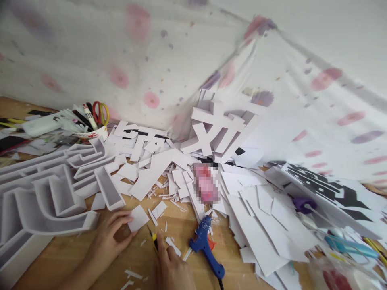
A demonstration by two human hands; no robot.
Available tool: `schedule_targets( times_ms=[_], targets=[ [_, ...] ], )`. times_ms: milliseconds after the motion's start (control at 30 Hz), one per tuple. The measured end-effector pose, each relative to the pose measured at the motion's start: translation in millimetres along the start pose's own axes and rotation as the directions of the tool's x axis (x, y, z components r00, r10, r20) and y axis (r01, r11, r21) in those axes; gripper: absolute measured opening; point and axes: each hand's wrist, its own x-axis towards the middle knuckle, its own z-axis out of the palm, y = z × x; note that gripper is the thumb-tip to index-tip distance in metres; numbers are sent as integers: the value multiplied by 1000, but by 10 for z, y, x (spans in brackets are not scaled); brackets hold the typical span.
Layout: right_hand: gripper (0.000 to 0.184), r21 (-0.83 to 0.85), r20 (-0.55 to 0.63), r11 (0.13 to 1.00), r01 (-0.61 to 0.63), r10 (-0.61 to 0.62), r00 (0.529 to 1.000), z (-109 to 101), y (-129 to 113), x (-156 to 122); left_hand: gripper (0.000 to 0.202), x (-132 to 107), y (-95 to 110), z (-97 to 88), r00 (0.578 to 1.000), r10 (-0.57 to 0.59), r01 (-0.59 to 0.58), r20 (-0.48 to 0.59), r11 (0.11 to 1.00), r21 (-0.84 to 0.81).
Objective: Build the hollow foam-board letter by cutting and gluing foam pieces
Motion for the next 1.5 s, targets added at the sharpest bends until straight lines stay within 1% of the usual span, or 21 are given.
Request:
schedule_targets(
  times_ms=[67,167,233,333,433,500,533,600,667,767,800,833,867,933,967,1000,1067,1167,1267,1333,1500],
  targets=[
    [66,-6,-43,997,-80,79,996,-121,-33,122,22,-1,24,-34,1000,-5,5,0,1000,-16],
    [64,-64,-121,975,-211,202,972,-256,-155,484,23,4,84,-106,1000,6,-6,-2,999,-46],
    [62,-55,-177,962,-268,254,951,-274,-239,769,23,9,120,-157,1000,17,-17,0,999,-45],
    [58,32,-165,947,-321,322,932,-218,-299,1084,25,19,152,-211,1000,25,-25,-15,999,-24],
    [50,186,-193,930,-317,351,916,-161,-284,1179,27,44,175,-222,998,35,-35,-50,999,-14],
    [39,354,-242,903,-243,339,909,-157,-269,1157,28,71,192,-216,998,33,-34,-60,999,-21],
    [36,455,-245,868,-201,339,908,-166,-269,1135,28,83,199,-214,998,26,-28,-65,999,-28],
    [45,637,-174,754,-159,342,923,-197,-286,1093,29,96,202,-216,998,-5,1,-63,998,-55],
    [46,731,-47,658,-178,309,950,-231,-320,1067,30,80,190,-218,998,-44,40,-46,995,-93],
    [36,745,71,631,-217,249,966,-256,-372,1067,33,13,163,-198,990,-139,130,-25,969,-211],
    [34,743,82,628,-233,260,962,-256,-386,1072,36,-8,160,-184,977,-211,195,-26,940,-280],
    [33,743,80,622,-247,283,956,-253,-399,1075,40,-21,162,-168,950,-310,281,-23,887,-367],
    [33,747,71,613,-256,309,948,-249,-411,1076,42,-22,172,-153,904,-428,377,-7,802,-464],
    [34,762,55,595,-255,333,941,-243,-438,1068,40,16,213,-134,761,-641,549,98,557,-623],
    [34,774,55,583,-248,327,943,-241,-452,1058,39,53,244,-134,692,-700,610,177,435,-662],
    [36,791,64,563,-240,315,947,-242,-466,1045,40,100,279,-141,637,-724,664,264,343,-664],
    [39,829,90,509,-231,286,954,-249,-494,1015,41,200,357,-170,574,-725,735,380,251,-630],
    [47,869,118,440,-225,256,959,-260,-520,979,44,310,458,-225,530,-731,769,430,201,-607],
    [51,880,120,418,-228,270,955,-238,-523,970,49,339,501,-254,506,-728,787,462,171,-593],
    [53,890,126,387,-241,299,946,-198,-516,977,50,327,499,-254,504,-720,796,478,172,-581],
    [58,923,181,266,-278,336,924,-72,-508,991,47,268,449,-191,519,-699,796,492,185,-577]
  ],
)
